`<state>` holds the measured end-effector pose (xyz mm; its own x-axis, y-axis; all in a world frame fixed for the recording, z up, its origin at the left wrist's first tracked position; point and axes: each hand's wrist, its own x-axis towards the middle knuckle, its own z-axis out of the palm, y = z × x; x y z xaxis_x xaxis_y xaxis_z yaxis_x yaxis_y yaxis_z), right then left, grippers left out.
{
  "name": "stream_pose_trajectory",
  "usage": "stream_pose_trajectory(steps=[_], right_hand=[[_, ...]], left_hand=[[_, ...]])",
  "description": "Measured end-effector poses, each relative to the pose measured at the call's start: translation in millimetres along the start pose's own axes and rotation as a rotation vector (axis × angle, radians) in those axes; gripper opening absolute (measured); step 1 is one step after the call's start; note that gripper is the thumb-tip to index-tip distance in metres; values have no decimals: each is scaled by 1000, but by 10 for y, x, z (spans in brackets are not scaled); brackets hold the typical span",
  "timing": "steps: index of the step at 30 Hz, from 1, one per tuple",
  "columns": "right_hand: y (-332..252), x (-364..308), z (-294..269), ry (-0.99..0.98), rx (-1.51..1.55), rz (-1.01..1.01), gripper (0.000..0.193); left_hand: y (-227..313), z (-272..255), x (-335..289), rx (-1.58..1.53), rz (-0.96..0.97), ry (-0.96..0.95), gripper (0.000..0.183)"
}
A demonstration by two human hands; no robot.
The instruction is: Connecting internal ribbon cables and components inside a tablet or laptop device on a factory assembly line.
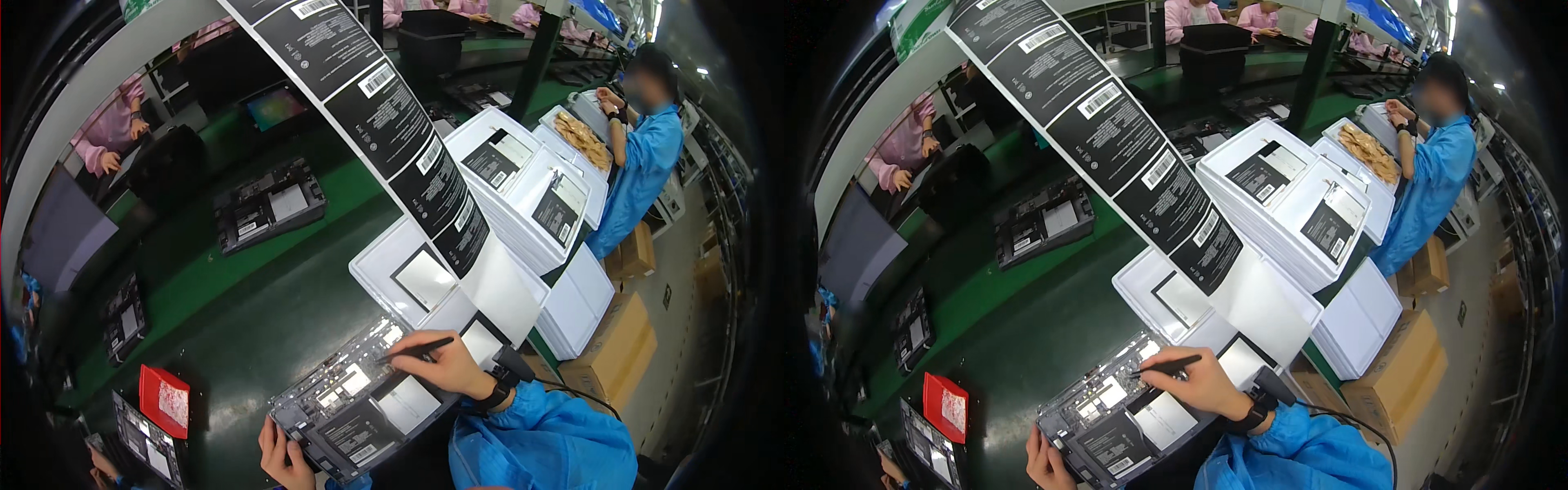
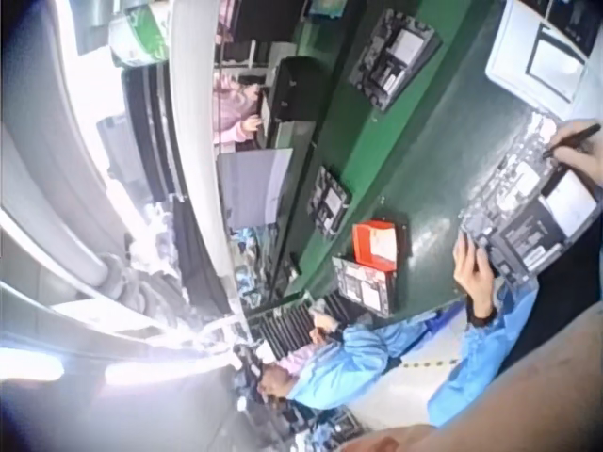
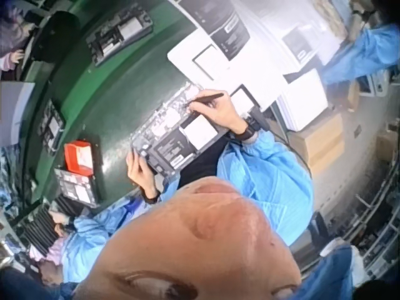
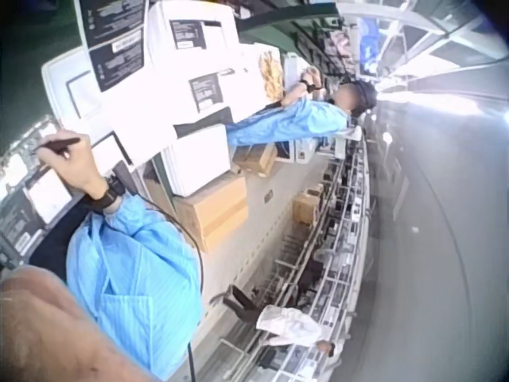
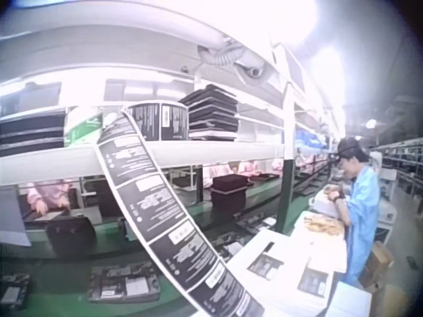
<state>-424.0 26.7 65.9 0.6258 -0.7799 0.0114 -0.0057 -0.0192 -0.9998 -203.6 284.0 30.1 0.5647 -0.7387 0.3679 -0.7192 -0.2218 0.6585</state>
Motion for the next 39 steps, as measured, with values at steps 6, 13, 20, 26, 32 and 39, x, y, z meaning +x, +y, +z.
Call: stream_pose_trajectory(steps=[6,13,20,26,32,39], right_hand=[[89,69,-15,-31,388,104,19],[-120,83,132,-140,452,3,18],[-254,820,-231,-165,-278,-443,14],[247,980,-331,-95,-187,-183,12],[196,944,-224,-195,-386,-318,13],[181,952,-257,-182,-392,-209,17]], left_hand=[[406,-79,101,-330,-252,127,33],[405,-193,295,-742,-569,128,60],[-79,-947,987,-713,-608,179,52],[-678,-1361,2174,-691,-640,392,48],[-2167,-1716,3161,-515,-595,293,55],[-2204,-937,3676,958,-88,106,52]])
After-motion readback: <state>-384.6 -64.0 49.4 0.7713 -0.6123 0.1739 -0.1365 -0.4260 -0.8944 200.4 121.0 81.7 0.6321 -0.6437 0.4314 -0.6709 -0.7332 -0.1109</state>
